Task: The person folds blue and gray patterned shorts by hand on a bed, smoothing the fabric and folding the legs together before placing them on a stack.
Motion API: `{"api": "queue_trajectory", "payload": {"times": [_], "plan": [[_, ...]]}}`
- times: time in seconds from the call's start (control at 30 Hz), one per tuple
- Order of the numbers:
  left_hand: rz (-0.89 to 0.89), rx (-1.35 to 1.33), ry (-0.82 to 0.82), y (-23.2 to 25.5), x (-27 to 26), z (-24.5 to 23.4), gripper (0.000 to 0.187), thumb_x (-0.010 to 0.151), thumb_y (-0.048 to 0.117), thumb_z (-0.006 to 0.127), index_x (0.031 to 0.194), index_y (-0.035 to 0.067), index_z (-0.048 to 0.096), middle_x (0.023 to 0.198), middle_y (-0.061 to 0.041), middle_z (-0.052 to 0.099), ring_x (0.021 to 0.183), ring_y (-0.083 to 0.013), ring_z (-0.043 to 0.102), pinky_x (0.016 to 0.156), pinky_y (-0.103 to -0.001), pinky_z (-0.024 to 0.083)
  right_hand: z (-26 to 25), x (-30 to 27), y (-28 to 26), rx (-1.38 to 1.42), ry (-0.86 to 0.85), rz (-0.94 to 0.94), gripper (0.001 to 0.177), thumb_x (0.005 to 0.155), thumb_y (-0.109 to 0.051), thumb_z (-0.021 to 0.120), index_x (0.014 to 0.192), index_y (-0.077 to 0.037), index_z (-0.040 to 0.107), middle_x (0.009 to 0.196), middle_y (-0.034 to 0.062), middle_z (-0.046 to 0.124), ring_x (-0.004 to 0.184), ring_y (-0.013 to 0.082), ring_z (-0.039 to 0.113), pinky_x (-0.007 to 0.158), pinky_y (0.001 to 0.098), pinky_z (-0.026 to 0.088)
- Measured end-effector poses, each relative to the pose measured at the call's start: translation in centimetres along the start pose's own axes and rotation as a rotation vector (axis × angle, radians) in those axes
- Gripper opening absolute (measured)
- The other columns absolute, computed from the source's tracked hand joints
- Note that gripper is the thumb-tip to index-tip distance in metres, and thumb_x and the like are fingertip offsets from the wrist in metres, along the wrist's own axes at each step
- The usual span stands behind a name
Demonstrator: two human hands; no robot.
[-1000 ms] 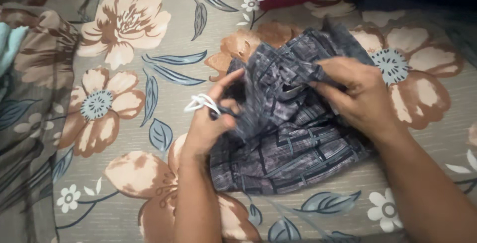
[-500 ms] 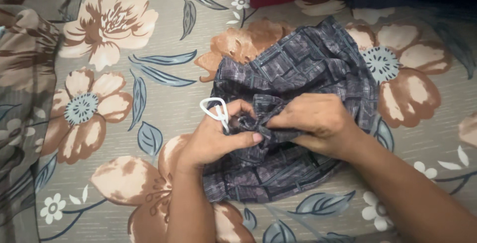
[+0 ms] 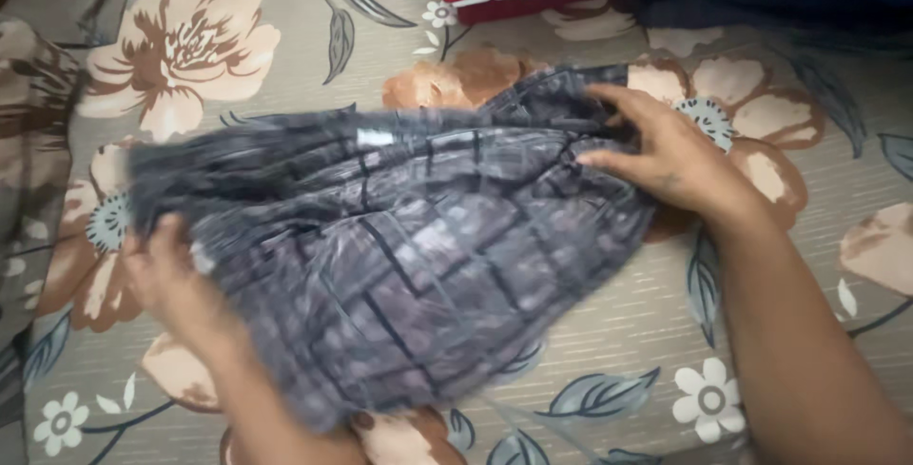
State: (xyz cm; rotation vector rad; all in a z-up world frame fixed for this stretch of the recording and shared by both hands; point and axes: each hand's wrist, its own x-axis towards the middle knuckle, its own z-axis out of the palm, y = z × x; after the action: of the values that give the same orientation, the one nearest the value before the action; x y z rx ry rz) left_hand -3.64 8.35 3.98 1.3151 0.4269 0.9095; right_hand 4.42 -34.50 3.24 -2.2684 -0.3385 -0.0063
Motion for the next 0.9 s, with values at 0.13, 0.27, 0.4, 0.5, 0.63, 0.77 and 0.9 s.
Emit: {"api": "queue_trajectory", "payload": {"times": [0.13,0.27,0.4,0.5,0.63,0.77,0.9], "plan": [[0.488,0.250,0.025,-0.2,-1.9,2.3,0.057,0.094,0.009,0.072,0.142,0.008,0.042,0.128,-0.010,0.062,0.120,-0.0222,0.060,0.101,-0.037,0.049,0.3,-0.1,0.4,-0.004,0.006,0.220,0.077,0.075,-0.026,0.087,0.148,-0.022,0.065,0.136,0.0061,0.076,0.109,0.0321,0.069,0.098,0.0420,0.057],[0.558,0.351,-0.531,1.8,-4.2,4.1,0.040,0.097,0.016,0.077,0.133,0.005,0.061,0.133,-0.008,0.066,0.125,-0.0205,0.060,0.117,-0.036,0.046,0.4,0.0,2.7,-0.075,0.446,-0.039,0.068,0.086,-0.030,0.090,0.145,-0.015,0.061,0.139,0.0132,0.064,0.124,0.0260,0.061,0.106,0.0380,0.052],[0.384,0.414,-1.145,3.3,-5.9,5.9,0.072,0.063,0.034,0.091,0.125,0.006,0.067,0.119,-0.009,0.071,0.108,-0.0202,0.068,0.097,-0.036,0.051,1.4,1.5,3.5,-0.321,0.339,-0.191,0.095,0.073,-0.045,0.093,0.146,0.004,0.059,0.131,0.0217,0.065,0.113,0.0287,0.062,0.093,0.0407,0.051],[0.691,0.695,-1.290,3.0,-6.9,6.6,0.058,0.061,0.036,0.093,0.110,0.008,0.078,0.095,-0.012,0.073,0.087,-0.0302,0.064,0.077,-0.041,0.048,2.4,1.3,2.4,-0.261,0.047,0.116,0.060,0.082,-0.034,0.085,0.132,-0.002,0.074,0.100,0.0213,0.073,0.085,0.0330,0.066,0.076,0.0419,0.050],[0.357,0.350,-1.591,2.4,-6.1,5.7,0.019,0.076,0.023,0.084,0.092,0.013,0.081,0.090,-0.005,0.077,0.087,-0.0223,0.069,0.080,-0.035,0.051,0.5,0.3,1.9,0.267,-0.089,0.062,0.029,0.081,-0.017,0.078,0.104,0.000,0.077,0.085,0.0042,0.075,0.075,0.0141,0.067,0.068,0.0268,0.053],[0.011,-0.077,-2.045,3.6,-4.4,5.0,0.022,0.088,0.021,0.080,0.104,0.005,0.078,0.098,-0.009,0.077,0.094,-0.0209,0.074,0.086,-0.033,0.055,-4.4,-2.9,1.1,0.745,0.090,-0.136,0.021,0.085,-0.006,0.079,0.103,0.002,0.071,0.089,0.0118,0.072,0.074,0.0201,0.067,0.071,0.0305,0.053],[-0.080,-0.196,-1.941,3.5,-4.5,4.8,0.044,0.076,0.014,0.085,0.112,-0.007,0.071,0.108,-0.018,0.075,0.100,-0.0251,0.075,0.088,-0.037,0.059,-3.5,-3.1,-0.7,0.882,0.395,-0.287,0.039,0.096,-0.010,0.076,0.129,-0.004,0.056,0.120,0.0126,0.065,0.113,0.0250,0.064,0.105,0.0380,0.056]]}}
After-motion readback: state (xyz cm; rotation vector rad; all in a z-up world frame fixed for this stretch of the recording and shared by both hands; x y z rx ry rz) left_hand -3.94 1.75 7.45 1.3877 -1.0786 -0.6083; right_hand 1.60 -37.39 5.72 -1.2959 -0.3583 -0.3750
